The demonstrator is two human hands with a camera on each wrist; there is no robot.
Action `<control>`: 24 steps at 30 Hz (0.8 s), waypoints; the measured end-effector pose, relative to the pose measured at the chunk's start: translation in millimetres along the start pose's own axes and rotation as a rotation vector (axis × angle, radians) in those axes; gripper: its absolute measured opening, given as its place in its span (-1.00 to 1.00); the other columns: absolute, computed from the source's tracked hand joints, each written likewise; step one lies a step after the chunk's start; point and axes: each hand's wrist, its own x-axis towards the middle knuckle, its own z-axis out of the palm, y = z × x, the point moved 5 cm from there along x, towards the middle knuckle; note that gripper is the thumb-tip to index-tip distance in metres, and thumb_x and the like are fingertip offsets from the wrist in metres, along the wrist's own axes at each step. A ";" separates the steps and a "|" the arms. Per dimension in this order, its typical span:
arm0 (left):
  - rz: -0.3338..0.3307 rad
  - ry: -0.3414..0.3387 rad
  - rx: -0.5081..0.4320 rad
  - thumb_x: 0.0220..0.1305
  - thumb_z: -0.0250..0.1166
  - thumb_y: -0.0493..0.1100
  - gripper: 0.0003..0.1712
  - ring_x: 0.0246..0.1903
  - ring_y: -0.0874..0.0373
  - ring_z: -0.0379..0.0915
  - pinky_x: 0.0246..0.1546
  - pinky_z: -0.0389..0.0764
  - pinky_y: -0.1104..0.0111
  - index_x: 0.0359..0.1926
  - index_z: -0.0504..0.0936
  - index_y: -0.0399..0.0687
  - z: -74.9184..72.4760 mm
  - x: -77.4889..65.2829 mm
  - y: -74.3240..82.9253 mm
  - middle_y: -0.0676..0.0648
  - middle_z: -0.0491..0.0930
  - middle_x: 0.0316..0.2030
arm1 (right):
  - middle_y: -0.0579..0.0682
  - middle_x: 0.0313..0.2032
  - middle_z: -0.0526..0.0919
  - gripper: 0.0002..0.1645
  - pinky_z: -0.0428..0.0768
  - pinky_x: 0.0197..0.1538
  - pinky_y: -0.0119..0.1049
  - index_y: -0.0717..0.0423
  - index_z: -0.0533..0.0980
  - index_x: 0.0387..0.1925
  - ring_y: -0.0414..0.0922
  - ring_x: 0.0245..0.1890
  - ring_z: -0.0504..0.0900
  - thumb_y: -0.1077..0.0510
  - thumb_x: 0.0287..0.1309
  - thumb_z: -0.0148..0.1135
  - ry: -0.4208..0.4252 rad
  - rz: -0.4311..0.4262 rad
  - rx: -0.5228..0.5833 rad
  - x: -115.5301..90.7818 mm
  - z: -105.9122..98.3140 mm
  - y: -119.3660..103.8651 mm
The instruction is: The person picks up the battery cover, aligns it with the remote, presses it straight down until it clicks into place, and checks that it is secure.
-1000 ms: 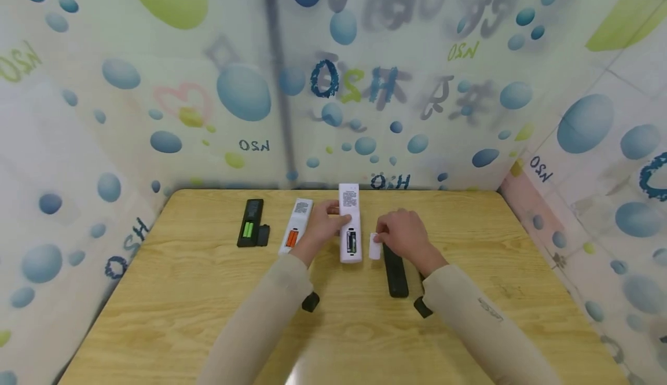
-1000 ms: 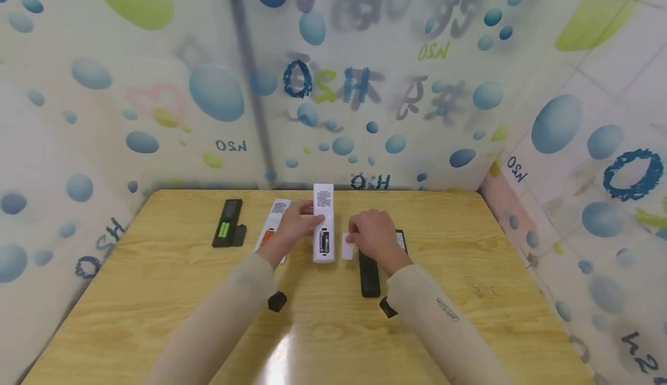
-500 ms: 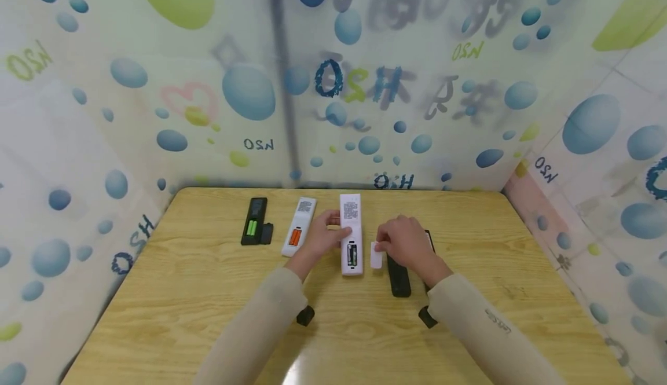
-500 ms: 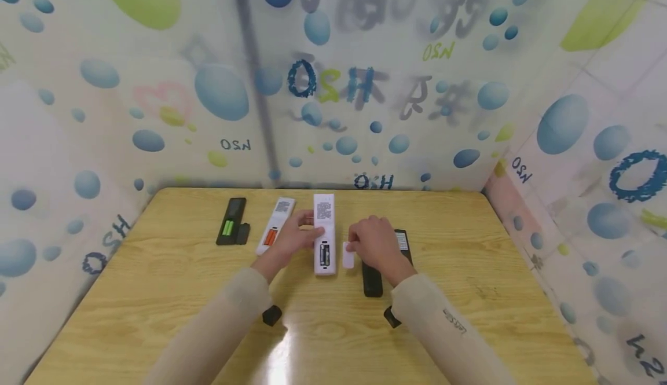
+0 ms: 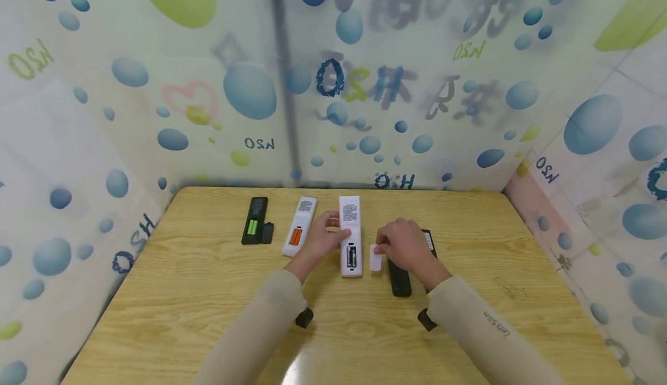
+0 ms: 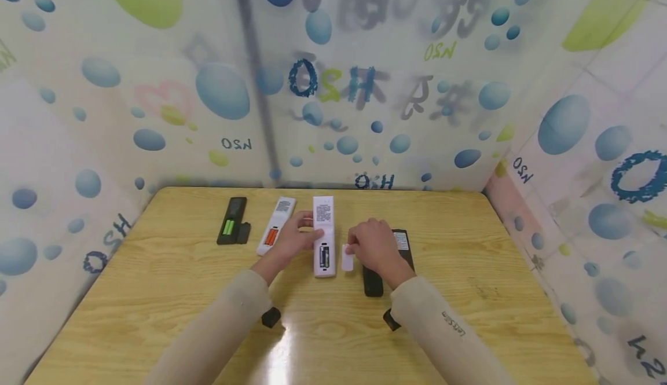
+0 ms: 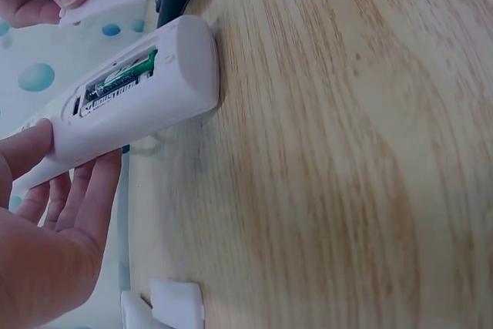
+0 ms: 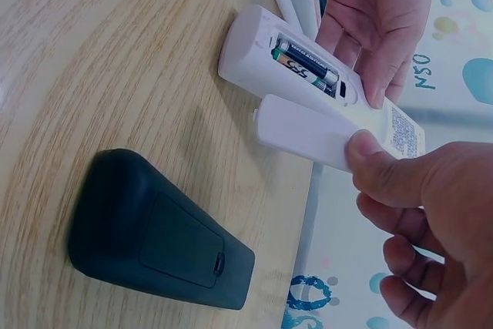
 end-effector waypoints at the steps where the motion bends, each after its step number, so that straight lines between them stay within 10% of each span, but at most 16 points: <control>1: 0.001 0.003 0.007 0.23 0.35 -0.26 -0.47 -0.13 0.04 0.54 -0.19 0.70 0.30 0.21 0.44 -0.04 -0.7 -0.2 0.2 -0.16 0.48 0.07 | -0.23 -0.51 0.65 -0.84 0.50 -0.13 -0.13 -0.15 0.67 -0.48 -0.17 -0.40 0.43 -0.09 0.06 0.43 0.000 -0.003 0.005 0.1 0.3 -0.3; 24: 0.080 0.024 0.029 0.17 0.38 -0.31 -0.47 -0.24 0.06 0.61 -0.22 0.72 0.19 0.17 0.47 -0.14 -3.0 -3.5 3.2 -0.21 0.53 0.00 | -0.27 -0.53 0.62 -0.85 0.43 -0.15 -0.21 -0.15 0.68 -0.48 -0.19 -0.43 0.39 -0.08 0.06 0.43 -0.012 -0.085 0.075 19.0 8.8 -37.6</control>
